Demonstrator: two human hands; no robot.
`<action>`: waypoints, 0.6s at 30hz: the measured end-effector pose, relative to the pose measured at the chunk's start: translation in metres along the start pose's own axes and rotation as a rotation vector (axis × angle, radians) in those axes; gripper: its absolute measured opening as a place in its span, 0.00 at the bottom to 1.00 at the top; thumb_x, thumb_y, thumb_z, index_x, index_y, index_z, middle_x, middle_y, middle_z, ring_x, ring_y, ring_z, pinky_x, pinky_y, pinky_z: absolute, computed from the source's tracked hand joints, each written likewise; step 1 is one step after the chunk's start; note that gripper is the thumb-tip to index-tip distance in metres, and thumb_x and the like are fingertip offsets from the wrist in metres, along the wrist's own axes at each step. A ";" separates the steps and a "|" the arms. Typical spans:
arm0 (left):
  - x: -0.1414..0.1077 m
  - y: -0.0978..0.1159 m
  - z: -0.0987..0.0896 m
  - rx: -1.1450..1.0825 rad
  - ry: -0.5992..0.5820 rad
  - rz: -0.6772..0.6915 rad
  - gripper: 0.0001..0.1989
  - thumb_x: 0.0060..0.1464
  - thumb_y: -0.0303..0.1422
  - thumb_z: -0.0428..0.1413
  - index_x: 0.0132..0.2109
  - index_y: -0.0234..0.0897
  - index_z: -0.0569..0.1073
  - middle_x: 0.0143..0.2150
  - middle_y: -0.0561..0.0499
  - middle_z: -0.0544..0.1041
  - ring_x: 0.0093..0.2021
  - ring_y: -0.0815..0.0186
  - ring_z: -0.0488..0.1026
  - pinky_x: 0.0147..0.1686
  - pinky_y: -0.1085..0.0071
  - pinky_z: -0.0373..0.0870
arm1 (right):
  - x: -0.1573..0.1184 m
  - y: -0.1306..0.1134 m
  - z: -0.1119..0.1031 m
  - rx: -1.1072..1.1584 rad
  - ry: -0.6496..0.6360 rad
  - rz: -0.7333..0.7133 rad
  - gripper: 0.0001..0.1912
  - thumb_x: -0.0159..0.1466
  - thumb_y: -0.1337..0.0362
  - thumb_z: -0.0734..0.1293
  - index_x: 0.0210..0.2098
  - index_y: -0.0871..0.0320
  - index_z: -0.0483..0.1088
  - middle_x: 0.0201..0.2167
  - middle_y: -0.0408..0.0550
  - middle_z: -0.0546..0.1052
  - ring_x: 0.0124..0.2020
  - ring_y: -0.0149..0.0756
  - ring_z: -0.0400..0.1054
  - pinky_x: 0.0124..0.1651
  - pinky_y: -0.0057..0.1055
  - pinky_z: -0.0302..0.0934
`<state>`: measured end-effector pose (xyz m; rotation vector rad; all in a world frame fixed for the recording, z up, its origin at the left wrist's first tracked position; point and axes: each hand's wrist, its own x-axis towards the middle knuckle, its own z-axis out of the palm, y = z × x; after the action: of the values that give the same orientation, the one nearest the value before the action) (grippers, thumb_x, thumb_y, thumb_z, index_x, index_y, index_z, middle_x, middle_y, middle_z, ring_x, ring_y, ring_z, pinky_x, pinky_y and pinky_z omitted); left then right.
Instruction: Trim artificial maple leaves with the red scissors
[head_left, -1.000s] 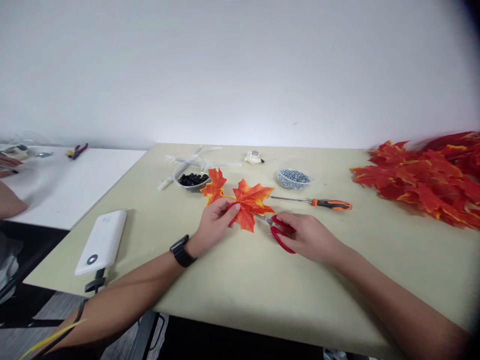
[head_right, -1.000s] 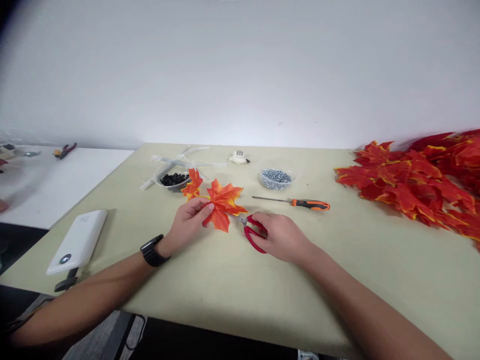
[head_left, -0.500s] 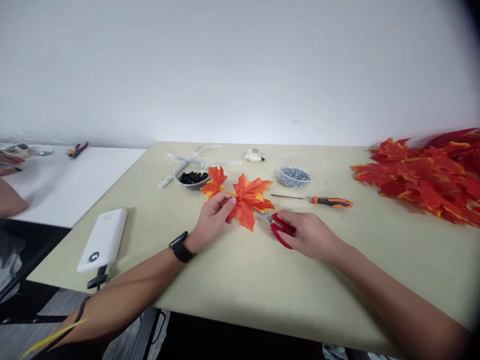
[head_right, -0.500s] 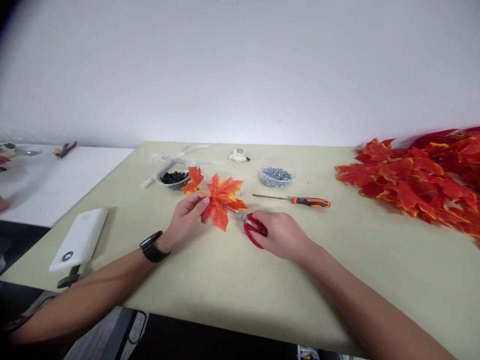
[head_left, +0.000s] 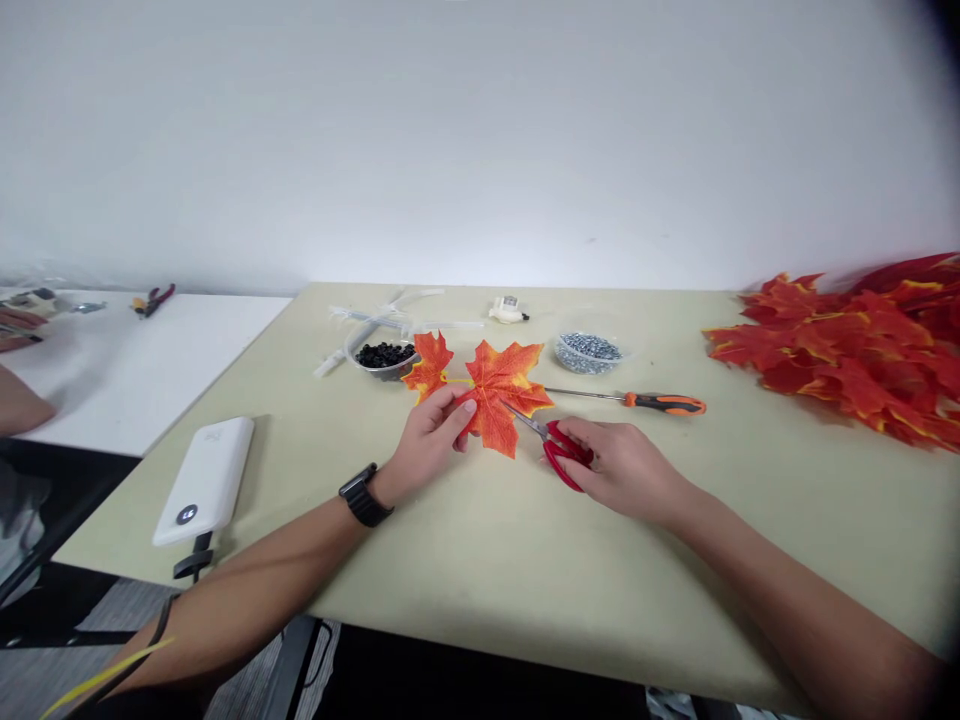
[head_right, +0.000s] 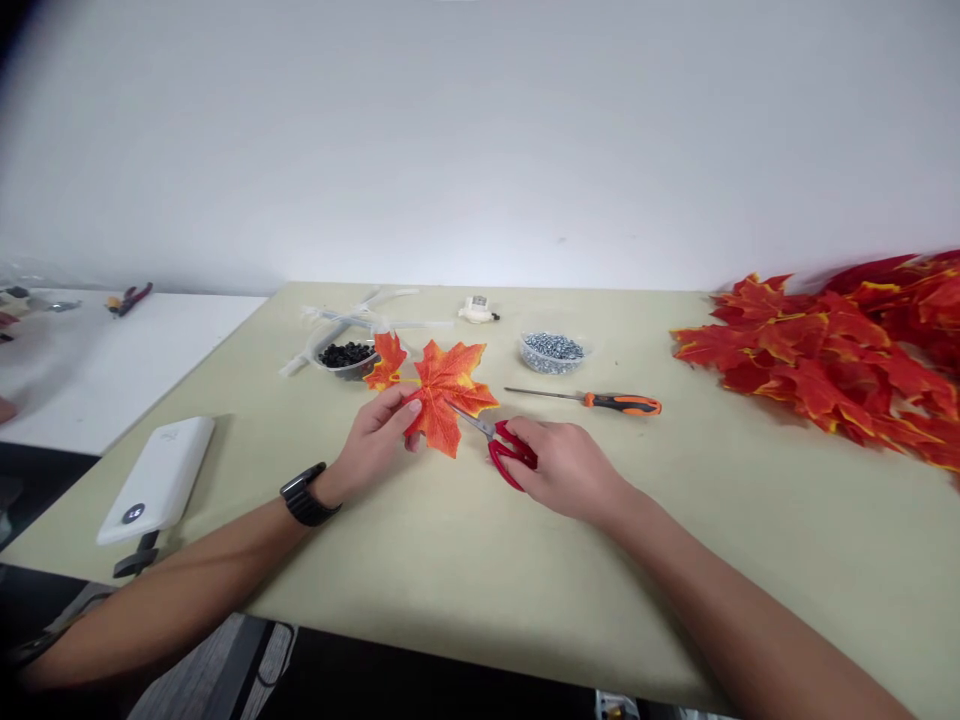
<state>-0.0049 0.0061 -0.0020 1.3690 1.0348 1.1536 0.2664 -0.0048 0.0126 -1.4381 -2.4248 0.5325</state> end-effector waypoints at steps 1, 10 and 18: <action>0.000 0.001 0.001 -0.004 -0.009 -0.001 0.19 0.63 0.48 0.60 0.45 0.35 0.75 0.28 0.54 0.72 0.25 0.72 0.68 0.26 0.75 0.68 | 0.000 0.000 0.000 0.004 0.007 -0.001 0.09 0.67 0.58 0.62 0.37 0.54 0.71 0.26 0.44 0.76 0.25 0.35 0.66 0.30 0.32 0.53; -0.012 0.003 0.012 0.001 -0.058 0.007 0.16 0.61 0.44 0.62 0.36 0.34 0.73 0.28 0.52 0.75 0.25 0.72 0.68 0.25 0.77 0.69 | 0.003 0.003 0.002 0.001 0.063 0.039 0.08 0.67 0.57 0.63 0.38 0.53 0.71 0.29 0.45 0.77 0.27 0.36 0.66 0.31 0.32 0.55; -0.010 0.001 0.011 0.031 0.027 -0.006 0.16 0.61 0.45 0.62 0.43 0.35 0.74 0.29 0.53 0.75 0.23 0.73 0.67 0.24 0.76 0.67 | 0.005 0.003 -0.002 0.060 0.079 0.013 0.17 0.67 0.48 0.68 0.46 0.54 0.67 0.40 0.51 0.76 0.40 0.43 0.71 0.41 0.37 0.65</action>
<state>0.0041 -0.0059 -0.0018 1.3771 1.0795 1.1590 0.2675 0.0011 0.0129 -1.4237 -2.3207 0.5355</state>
